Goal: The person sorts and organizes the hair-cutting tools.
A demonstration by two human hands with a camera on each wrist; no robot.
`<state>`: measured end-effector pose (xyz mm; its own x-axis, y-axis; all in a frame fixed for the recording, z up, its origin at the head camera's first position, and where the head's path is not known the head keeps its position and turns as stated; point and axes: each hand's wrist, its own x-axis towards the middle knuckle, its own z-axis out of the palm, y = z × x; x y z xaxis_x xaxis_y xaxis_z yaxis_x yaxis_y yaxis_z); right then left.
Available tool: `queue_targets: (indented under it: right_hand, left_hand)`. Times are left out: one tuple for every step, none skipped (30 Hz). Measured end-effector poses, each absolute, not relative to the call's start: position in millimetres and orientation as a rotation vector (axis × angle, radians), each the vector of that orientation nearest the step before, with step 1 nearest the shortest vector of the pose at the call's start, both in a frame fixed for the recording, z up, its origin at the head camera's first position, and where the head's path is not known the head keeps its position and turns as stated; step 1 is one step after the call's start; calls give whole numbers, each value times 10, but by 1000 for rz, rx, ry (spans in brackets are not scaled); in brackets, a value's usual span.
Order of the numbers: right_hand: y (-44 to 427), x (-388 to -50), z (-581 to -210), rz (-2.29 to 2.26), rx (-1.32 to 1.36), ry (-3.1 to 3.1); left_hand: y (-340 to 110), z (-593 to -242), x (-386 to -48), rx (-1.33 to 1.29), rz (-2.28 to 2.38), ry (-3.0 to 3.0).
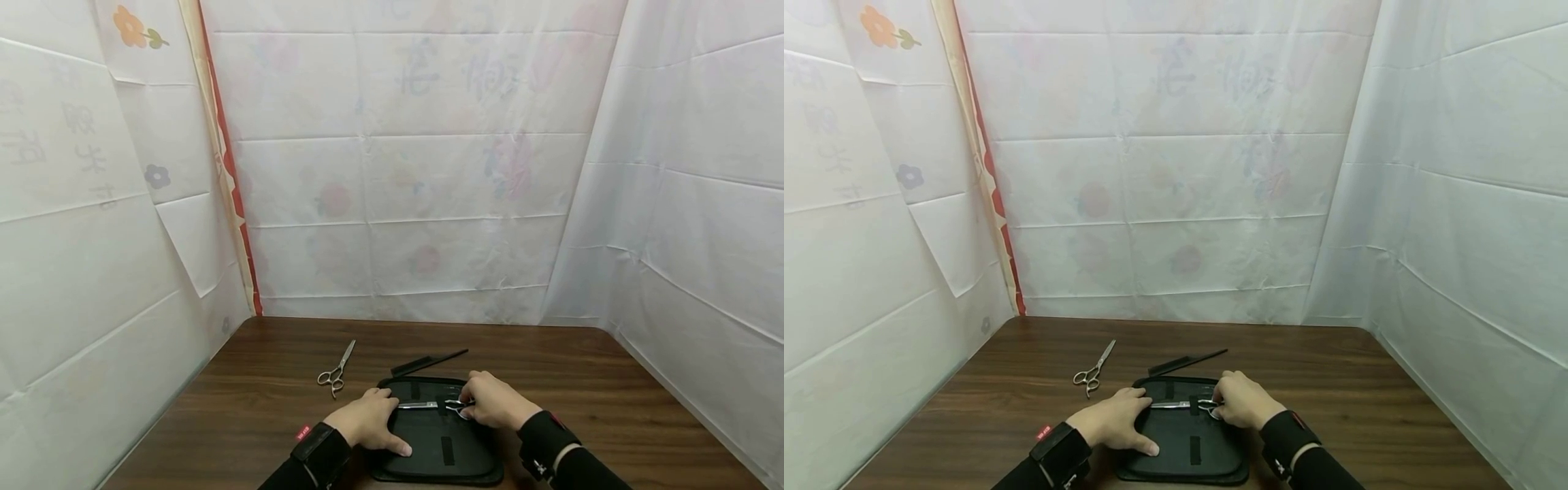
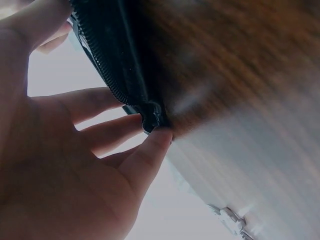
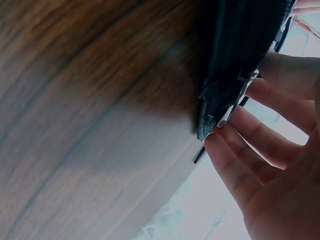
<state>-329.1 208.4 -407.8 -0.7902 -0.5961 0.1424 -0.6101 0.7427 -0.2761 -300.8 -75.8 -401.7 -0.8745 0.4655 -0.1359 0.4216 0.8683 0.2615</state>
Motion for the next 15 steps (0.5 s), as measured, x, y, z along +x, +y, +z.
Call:
queue_targets:
  right_hand:
    - [2082,-3298,-4082,484,1010,-2887]
    - [2080,-3303,-4083,488,1018,-2881]
    - [2079,-3308,-4082,488,1022,-2877]
    - [2077,-3312,-4082,493,1029,-2875]
    - [2075,-3313,-4081,496,1030,-2874]
    - [2073,-3317,-4080,497,1033,-2873]
    - [2070,-3316,-4077,499,1032,-2874]
    - [2068,-3314,-4076,499,1031,-2879]
    - [2065,-3312,-4075,498,1030,-2882]
    - [2061,-3309,-4074,500,1032,-2886]
    - [2057,-3308,-4071,496,1032,-2887]
    - [2054,-3310,-4069,489,1034,-2884]
    - [2049,-3308,-4066,484,1034,-2884]
    - [2042,-3303,-4064,479,1031,-2885]
    - [2035,-3300,-4060,473,1024,-2886]
  left_hand:
    - [-757,-4017,-3008,680,333,2846]
    - [-756,-4016,-3008,678,333,2846]
    - [-754,-4014,-3007,677,332,2846]
    - [-753,-4014,-3007,676,333,2845]
    - [-752,-4014,-3007,676,333,2845]
    - [-751,-4013,-3007,674,332,2845]
    - [-750,-4014,-3008,674,332,2844]
    - [-750,-4015,-3011,674,330,2845]
    - [-748,-4017,-3014,673,328,2845]
    - [-748,-4020,-3017,672,326,2846]
    - [-747,-4024,-3021,672,323,2847]
    - [-745,-4027,-3024,673,320,2849]
    - [-745,-4032,-3027,675,318,2851]
    - [-747,-4035,-3026,675,317,2852]
    - [-747,-4035,-3027,676,316,2854]
